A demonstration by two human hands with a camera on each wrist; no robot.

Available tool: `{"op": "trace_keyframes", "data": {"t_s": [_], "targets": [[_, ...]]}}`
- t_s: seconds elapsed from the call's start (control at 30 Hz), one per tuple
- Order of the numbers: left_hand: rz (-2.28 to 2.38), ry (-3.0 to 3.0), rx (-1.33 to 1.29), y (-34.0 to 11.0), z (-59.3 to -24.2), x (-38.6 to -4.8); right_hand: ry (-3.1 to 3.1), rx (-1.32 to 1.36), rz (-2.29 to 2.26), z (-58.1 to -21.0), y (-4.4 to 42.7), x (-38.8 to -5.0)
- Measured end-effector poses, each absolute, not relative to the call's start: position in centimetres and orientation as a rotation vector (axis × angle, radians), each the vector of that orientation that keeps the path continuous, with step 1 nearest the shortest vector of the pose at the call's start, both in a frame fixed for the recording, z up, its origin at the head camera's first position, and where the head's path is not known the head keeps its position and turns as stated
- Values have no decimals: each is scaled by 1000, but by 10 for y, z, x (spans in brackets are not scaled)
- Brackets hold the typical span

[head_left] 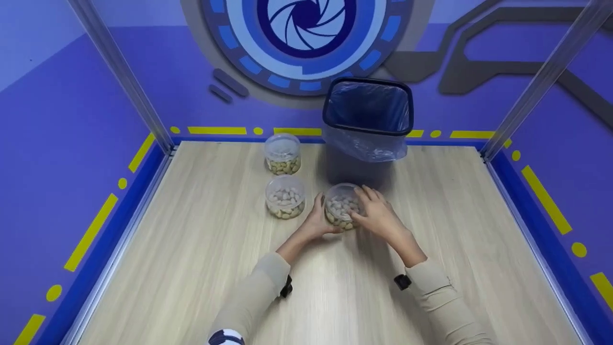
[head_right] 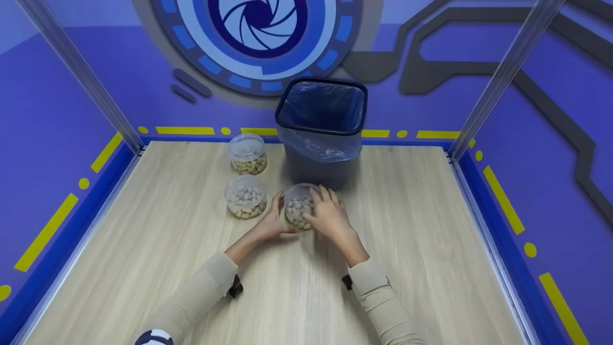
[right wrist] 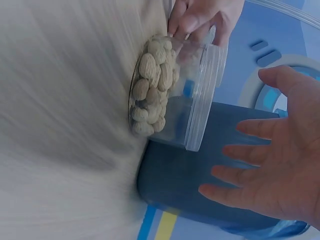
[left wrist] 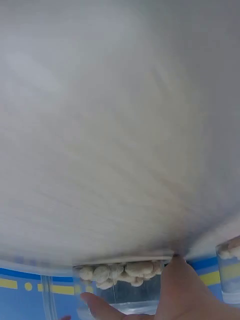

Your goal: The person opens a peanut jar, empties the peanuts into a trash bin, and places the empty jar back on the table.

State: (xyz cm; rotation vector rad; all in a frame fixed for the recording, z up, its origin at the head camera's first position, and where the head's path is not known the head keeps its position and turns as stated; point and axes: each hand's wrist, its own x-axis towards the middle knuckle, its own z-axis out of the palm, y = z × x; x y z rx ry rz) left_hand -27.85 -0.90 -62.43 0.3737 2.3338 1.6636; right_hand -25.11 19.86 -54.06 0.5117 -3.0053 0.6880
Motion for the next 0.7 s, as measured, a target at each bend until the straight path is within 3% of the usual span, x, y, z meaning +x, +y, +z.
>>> {"op": "trace_keyframes", "data": {"t_s": [0.7], "targets": [[1754,2412,349,4,-632,-290,-2915,524,760,-544,192,-255]]}}
